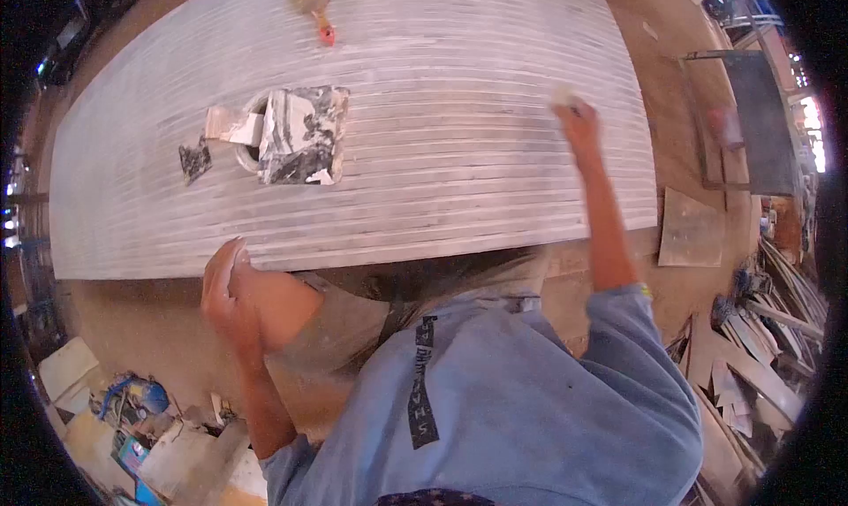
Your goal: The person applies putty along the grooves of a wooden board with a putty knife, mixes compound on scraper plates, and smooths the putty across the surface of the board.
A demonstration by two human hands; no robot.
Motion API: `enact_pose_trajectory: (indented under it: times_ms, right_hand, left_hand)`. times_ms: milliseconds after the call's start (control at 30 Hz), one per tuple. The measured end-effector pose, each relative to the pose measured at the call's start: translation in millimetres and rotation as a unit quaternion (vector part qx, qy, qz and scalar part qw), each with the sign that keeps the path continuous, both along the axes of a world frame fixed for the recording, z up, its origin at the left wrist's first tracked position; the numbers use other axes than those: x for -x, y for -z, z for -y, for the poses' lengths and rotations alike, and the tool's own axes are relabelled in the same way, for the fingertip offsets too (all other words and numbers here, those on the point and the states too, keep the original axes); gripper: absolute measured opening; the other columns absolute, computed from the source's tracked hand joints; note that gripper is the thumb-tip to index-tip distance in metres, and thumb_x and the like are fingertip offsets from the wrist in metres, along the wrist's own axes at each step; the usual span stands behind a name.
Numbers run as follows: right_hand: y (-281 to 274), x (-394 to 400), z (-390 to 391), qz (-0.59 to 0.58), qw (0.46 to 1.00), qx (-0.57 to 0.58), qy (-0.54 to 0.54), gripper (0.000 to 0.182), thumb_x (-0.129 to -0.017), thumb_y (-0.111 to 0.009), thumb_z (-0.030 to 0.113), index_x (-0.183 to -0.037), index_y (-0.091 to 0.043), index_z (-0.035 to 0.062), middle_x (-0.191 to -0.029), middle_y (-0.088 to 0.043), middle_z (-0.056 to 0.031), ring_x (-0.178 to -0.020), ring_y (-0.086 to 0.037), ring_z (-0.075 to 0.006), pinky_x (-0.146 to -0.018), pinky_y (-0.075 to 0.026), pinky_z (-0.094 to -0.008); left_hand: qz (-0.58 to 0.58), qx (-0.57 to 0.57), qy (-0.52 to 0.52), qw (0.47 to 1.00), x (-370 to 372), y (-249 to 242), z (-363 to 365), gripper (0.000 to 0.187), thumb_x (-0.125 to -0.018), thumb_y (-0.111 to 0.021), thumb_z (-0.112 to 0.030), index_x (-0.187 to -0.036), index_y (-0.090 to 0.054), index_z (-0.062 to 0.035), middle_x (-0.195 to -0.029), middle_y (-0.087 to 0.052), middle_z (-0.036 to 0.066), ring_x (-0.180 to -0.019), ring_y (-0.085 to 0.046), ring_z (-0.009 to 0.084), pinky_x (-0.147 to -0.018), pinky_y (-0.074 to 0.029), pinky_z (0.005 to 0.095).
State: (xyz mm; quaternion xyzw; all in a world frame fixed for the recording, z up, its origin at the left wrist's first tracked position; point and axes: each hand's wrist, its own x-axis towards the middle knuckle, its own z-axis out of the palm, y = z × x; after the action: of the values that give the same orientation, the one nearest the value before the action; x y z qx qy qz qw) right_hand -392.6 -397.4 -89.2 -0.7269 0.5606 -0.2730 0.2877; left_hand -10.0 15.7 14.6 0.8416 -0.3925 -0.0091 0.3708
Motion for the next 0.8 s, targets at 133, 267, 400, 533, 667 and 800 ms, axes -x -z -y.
enact_pose_trajectory:
  times_ms: [133,267,400,533,667,800]
  right_hand:
    - [-1.5,78.9,14.2,-0.287,0.949,0.094,0.091,0.029,-0.081,-0.063,0.027,-0.094,-0.066,0.0005,-0.084,-0.066,-0.0222,-0.080,-0.063,-0.0402,-0.070,-0.047,-0.0459]
    - [22.0,21.6,-4.4,-0.236,0.964,0.109,0.047,0.032,-0.082,-0.064,0.029,-0.096,-0.065,0.0007,-0.091,-0.066,-0.0221,-0.088,-0.063,-0.0405,-0.078,-0.048,-0.0492]
    - [30.5,-93.4,-49.9,-0.168,0.975,0.136,-0.058,0.032,-0.081,-0.065,0.029,-0.098,-0.066,0.0019,-0.090,-0.067,-0.0216,-0.082,-0.064,-0.0400,-0.075,-0.050,-0.0492]
    - [-4.9,-194.8,-99.7,-0.026,0.985,-0.057,-0.163,0.031,-0.083,-0.062,0.027,-0.099,-0.067,0.0013,-0.080,-0.066,-0.0198,-0.073,-0.064,-0.0356,-0.068,-0.049,-0.0453]
    - [-28.5,-214.8,-135.3,0.242,0.921,-0.262,-0.158,0.032,-0.086,-0.060,0.025,-0.102,-0.067,-0.0016,-0.078,-0.066,-0.0108,-0.070,-0.062,-0.0198,-0.066,-0.048,-0.0347]
    - [-52.2,-177.5,-183.7,0.348,0.865,-0.334,-0.138,0.031,-0.087,-0.058,0.018,-0.108,-0.064,-0.0046,-0.090,-0.065,-0.0065,-0.080,-0.058,-0.0122,-0.072,-0.047,-0.0256]
  left_hand:
    - [0.009,0.013,0.027,1.000,-4.0,3.0,-2.4,0.020,-0.086,-0.062,-0.002,-0.105,-0.069,0.0003,-0.108,-0.069,0.015,-0.103,-0.065,0.0275,-0.091,-0.049,0.0359]
    - [-0.002,0.021,-0.006,1.000,-2.5,0.8,2.3,0.019,-0.087,-0.063,-0.003,-0.105,-0.069,0.0002,-0.107,-0.069,0.015,-0.102,-0.065,0.0273,-0.090,-0.049,0.0355]
    - [0.004,0.006,-0.014,1.000,-2.7,-3.0,3.7,0.017,-0.089,-0.064,-0.008,-0.104,-0.070,-0.0007,-0.105,-0.069,0.015,-0.101,-0.065,0.0269,-0.089,-0.049,0.0355]
    - [0.011,0.009,-0.018,1.000,-3.4,0.2,0.5,0.017,-0.090,-0.064,-0.012,-0.102,-0.071,-0.0017,-0.104,-0.069,0.014,-0.100,-0.065,0.0277,-0.089,-0.049,0.0372]
    - [0.022,0.023,-0.018,0.999,-1.9,6.7,-15.3,0.021,-0.089,-0.066,-0.017,-0.104,-0.071,-0.0037,-0.103,-0.069,0.014,-0.099,-0.066,0.0285,-0.089,-0.049,0.0382]
    - [0.043,-0.175,0.129,0.975,40.6,-16.9,-5.7,0.034,-0.086,-0.069,-0.020,-0.116,-0.066,-0.0049,-0.106,-0.068,0.017,-0.103,-0.064,0.0283,-0.091,-0.048,0.0371]
